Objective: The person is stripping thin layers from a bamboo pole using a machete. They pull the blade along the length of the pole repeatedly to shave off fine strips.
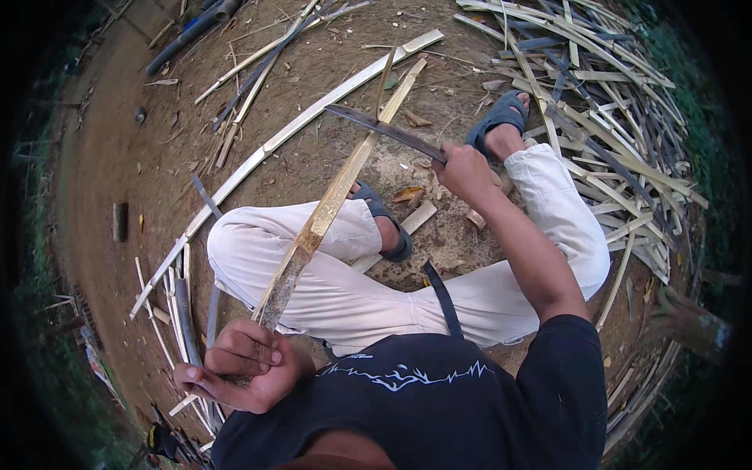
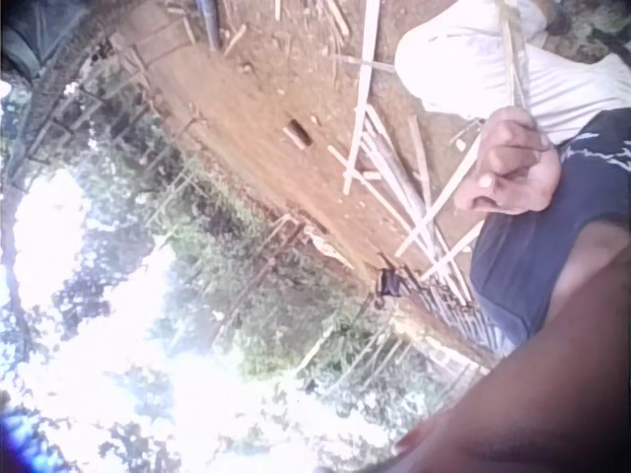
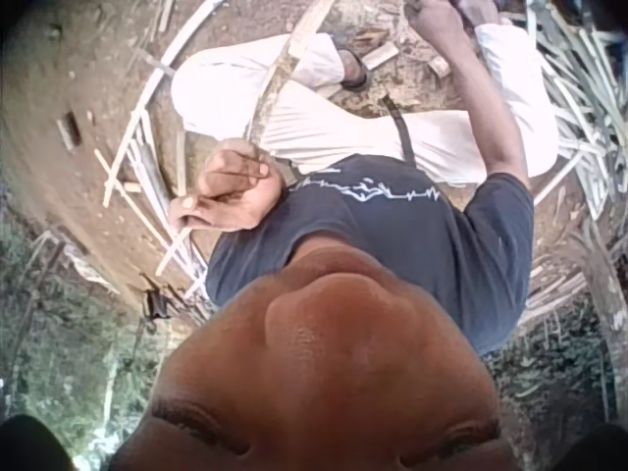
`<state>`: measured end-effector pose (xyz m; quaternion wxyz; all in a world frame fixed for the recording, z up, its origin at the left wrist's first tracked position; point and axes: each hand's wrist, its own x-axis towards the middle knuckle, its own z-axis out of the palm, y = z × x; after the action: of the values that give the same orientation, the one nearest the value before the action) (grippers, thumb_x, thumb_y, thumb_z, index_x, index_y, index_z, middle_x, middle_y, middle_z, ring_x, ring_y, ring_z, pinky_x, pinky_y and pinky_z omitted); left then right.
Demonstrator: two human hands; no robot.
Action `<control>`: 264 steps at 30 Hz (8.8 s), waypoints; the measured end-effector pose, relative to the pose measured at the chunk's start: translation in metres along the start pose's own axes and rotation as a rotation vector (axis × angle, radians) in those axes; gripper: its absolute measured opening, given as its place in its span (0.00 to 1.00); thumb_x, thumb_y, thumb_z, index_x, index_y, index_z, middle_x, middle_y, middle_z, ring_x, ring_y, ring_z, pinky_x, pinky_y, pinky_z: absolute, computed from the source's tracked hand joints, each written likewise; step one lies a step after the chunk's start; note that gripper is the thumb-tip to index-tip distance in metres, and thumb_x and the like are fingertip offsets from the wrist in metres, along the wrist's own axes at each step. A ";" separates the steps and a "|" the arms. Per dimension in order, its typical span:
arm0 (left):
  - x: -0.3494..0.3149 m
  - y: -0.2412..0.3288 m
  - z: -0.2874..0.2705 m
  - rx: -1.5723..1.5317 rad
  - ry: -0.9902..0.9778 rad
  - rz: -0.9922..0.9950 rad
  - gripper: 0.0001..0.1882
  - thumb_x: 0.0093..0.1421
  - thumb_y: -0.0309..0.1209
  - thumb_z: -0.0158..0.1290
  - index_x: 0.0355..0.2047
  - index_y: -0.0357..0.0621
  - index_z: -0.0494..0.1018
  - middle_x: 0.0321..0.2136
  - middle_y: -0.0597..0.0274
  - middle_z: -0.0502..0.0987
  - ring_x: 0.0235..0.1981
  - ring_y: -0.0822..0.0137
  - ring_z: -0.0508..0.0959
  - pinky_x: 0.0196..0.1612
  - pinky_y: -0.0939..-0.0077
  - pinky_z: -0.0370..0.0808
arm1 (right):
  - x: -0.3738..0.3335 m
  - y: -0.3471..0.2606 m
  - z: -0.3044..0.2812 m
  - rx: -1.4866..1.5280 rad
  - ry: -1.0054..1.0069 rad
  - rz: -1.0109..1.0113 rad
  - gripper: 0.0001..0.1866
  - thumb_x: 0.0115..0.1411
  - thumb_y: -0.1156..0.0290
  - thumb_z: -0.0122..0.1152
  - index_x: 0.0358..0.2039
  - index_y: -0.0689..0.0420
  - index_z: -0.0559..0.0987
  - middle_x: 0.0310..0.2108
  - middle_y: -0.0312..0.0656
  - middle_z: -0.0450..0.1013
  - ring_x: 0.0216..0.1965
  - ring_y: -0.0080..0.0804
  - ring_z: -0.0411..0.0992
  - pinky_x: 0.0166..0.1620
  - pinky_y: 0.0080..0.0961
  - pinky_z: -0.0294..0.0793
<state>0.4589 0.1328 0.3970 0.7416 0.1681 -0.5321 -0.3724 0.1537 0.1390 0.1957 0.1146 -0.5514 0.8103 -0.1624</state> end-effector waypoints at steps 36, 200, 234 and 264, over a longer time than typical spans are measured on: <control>0.067 -0.043 -0.005 -0.078 0.105 0.158 0.12 0.73 0.38 0.32 0.44 0.42 0.57 0.11 0.70 0.52 0.06 0.76 0.52 0.08 0.80 0.50 | 0.124 0.069 0.054 -0.060 -0.004 -0.096 0.09 0.49 0.73 0.62 0.32 0.57 0.74 0.28 0.51 0.77 0.32 0.53 0.77 0.35 0.47 0.76; 0.106 -0.050 -0.200 0.330 0.831 -0.160 0.08 0.70 0.26 0.37 0.41 0.33 0.63 0.12 0.71 0.49 0.09 0.76 0.50 0.10 0.79 0.50 | 0.126 0.040 0.142 -0.078 -0.209 0.363 0.11 0.56 0.71 0.57 0.38 0.61 0.77 0.36 0.56 0.79 0.40 0.57 0.78 0.46 0.51 0.77; 0.150 -0.042 -0.199 0.305 0.595 -0.181 0.10 0.71 0.25 0.35 0.45 0.29 0.62 0.12 0.69 0.50 0.11 0.75 0.51 0.12 0.80 0.52 | 0.155 0.061 0.141 -0.086 -0.249 0.461 0.12 0.55 0.74 0.56 0.39 0.65 0.80 0.41 0.61 0.78 0.45 0.56 0.77 0.50 0.46 0.77; 0.143 -0.035 -0.197 0.395 0.728 -0.202 0.10 0.71 0.26 0.35 0.47 0.31 0.62 0.13 0.70 0.49 0.11 0.75 0.51 0.12 0.80 0.52 | 0.102 0.053 0.136 -0.061 -0.276 0.415 0.14 0.54 0.73 0.59 0.38 0.67 0.80 0.39 0.56 0.79 0.43 0.55 0.79 0.48 0.42 0.79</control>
<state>0.6484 -0.0237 0.3946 0.7944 0.4787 -0.2778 -0.2502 0.1206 0.0432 0.0494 0.2382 -0.3933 0.8874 -0.0341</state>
